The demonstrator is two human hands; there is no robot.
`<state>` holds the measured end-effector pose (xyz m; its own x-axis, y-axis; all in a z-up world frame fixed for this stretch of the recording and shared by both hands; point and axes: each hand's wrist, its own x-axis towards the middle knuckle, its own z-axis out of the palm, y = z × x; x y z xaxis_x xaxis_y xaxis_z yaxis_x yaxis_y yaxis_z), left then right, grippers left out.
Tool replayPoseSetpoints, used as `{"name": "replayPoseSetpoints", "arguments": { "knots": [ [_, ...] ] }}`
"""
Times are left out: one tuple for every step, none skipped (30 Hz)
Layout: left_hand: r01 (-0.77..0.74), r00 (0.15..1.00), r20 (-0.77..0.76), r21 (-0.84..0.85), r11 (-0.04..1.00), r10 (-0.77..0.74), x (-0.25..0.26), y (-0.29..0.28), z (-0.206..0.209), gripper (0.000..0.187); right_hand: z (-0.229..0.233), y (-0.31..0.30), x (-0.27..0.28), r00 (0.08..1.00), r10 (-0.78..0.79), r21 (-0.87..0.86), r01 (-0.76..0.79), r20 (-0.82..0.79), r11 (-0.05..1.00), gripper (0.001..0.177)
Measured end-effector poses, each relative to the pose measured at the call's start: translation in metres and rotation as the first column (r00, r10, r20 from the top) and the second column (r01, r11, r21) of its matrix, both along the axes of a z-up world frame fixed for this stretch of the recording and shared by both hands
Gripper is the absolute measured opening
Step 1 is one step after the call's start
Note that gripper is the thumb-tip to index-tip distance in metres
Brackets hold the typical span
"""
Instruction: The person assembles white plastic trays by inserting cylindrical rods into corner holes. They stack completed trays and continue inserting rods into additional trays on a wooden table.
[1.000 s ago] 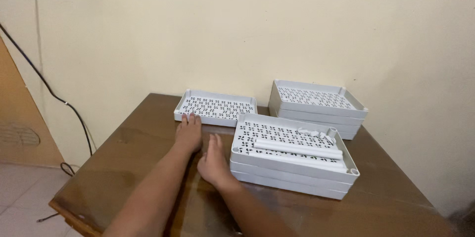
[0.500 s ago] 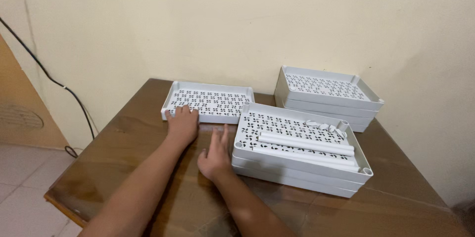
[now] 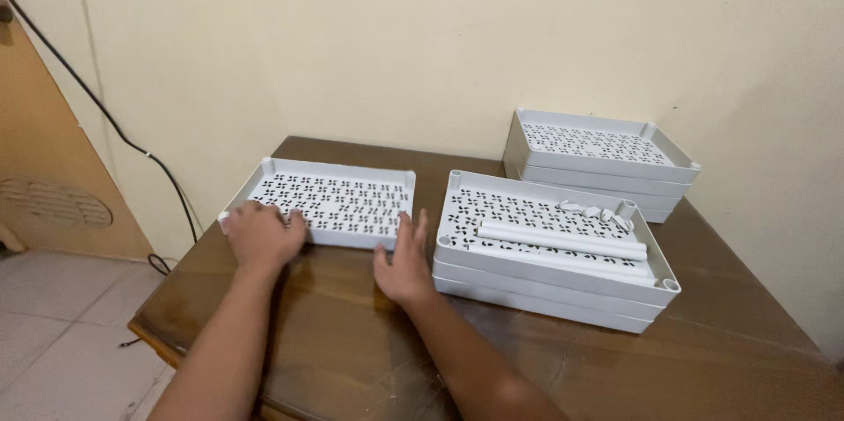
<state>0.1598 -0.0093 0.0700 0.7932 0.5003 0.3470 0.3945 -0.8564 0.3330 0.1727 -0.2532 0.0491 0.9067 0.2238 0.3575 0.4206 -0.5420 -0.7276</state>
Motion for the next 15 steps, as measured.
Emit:
{"name": "replayPoseSetpoints", "arguments": {
  "knots": [
    [-0.054, 0.988, 0.140, -0.027, 0.998, 0.057, -0.003, 0.009, -0.005, 0.053, -0.002, 0.000, 0.003, 0.998, 0.002, 0.009, -0.001, -0.057, 1.000, 0.075],
    [-0.102, 0.955, 0.275, -0.063, 0.993, 0.115, -0.005, 0.016, -0.012, 0.056, -0.005, 0.000, 0.004, 0.993, 0.003, 0.017, -0.001, -0.114, 1.000, 0.073],
    [-0.145, 0.899, 0.401, -0.104, 0.984, 0.174, -0.007, 0.024, -0.018, 0.060, -0.009, 0.001, 0.005, 1.000, 0.004, 0.035, -0.003, -0.017, 0.999, 0.071],
    [-0.149, 0.896, 0.388, -0.197, 0.969, 0.216, -0.008, 0.031, -0.023, 0.070, -0.012, 0.002, 0.007, 0.997, 0.002, 0.051, -0.006, 0.081, 0.999, 0.068],
    [-0.152, 0.893, 0.370, -0.288, 0.945, 0.256, -0.007, 0.037, -0.026, 0.080, -0.015, 0.002, 0.010, 0.984, -0.001, 0.067, -0.011, 0.179, 0.998, 0.066],
    [-0.156, 0.890, 0.347, -0.378, 0.913, 0.296, -0.006, 0.041, -0.030, 0.091, -0.018, 0.004, 0.012, 0.982, -0.014, 0.066, 0.002, 0.190, 0.998, 0.064],
    [-0.131, 0.899, 0.352, -0.350, 0.928, 0.260, -0.005, 0.043, -0.034, 0.091, -0.020, 0.005, 0.014, 0.979, -0.028, 0.065, 0.015, 0.200, 0.998, 0.062],
    [-0.104, 0.908, 0.357, -0.321, 0.942, 0.221, -0.004, 0.044, -0.036, 0.092, -0.022, 0.006, 0.016, 0.976, -0.043, 0.066, 0.029, 0.212, 0.997, 0.060],
    [-0.076, 0.915, 0.360, -0.290, 0.954, 0.183, -0.005, 0.045, -0.038, 0.092, -0.024, 0.007, 0.019, 0.978, -0.041, 0.031, 0.035, 0.203, 0.999, 0.057],
    [-0.087, 0.909, 0.357, -0.342, 0.936, 0.215, -0.007, 0.046, -0.040, 0.092, -0.026, 0.008, 0.021, 0.981, -0.039, -0.006, 0.041, 0.193, 0.999, 0.055],
    [-0.098, 0.903, 0.352, -0.392, 0.915, 0.247, -0.009, 0.045, -0.042, 0.092, -0.028, 0.008, 0.021, 0.983, -0.037, -0.044, 0.046, 0.182, 0.998, 0.053],
    [-0.104, 0.896, 0.349, -0.439, 0.892, 0.275, -0.009, 0.045, -0.042, 0.092, -0.029, 0.008, 0.023, 0.980, -0.042, -0.053, 0.053, 0.195, 0.997, 0.048],
    [-0.095, 0.886, 0.367, -0.452, 0.887, 0.283, -0.009, 0.045, -0.041, 0.082, -0.030, 0.009, 0.024, 0.977, -0.046, -0.062, 0.060, 0.207, 0.996, 0.043],
    [-0.089, 0.876, 0.384, -0.468, 0.879, 0.293, -0.011, 0.045, -0.042, 0.073, -0.031, 0.008, 0.025, 0.975, -0.048, -0.075, 0.066, 0.219, 0.995, 0.039],
    [-0.082, 0.865, 0.400, -0.483, 0.872, 0.303, -0.013, 0.046, -0.043, 0.065, -0.031, 0.008, 0.026, 0.975, -0.038, -0.029, 0.045, 0.219, 0.999, 0.039]
  ]
}}
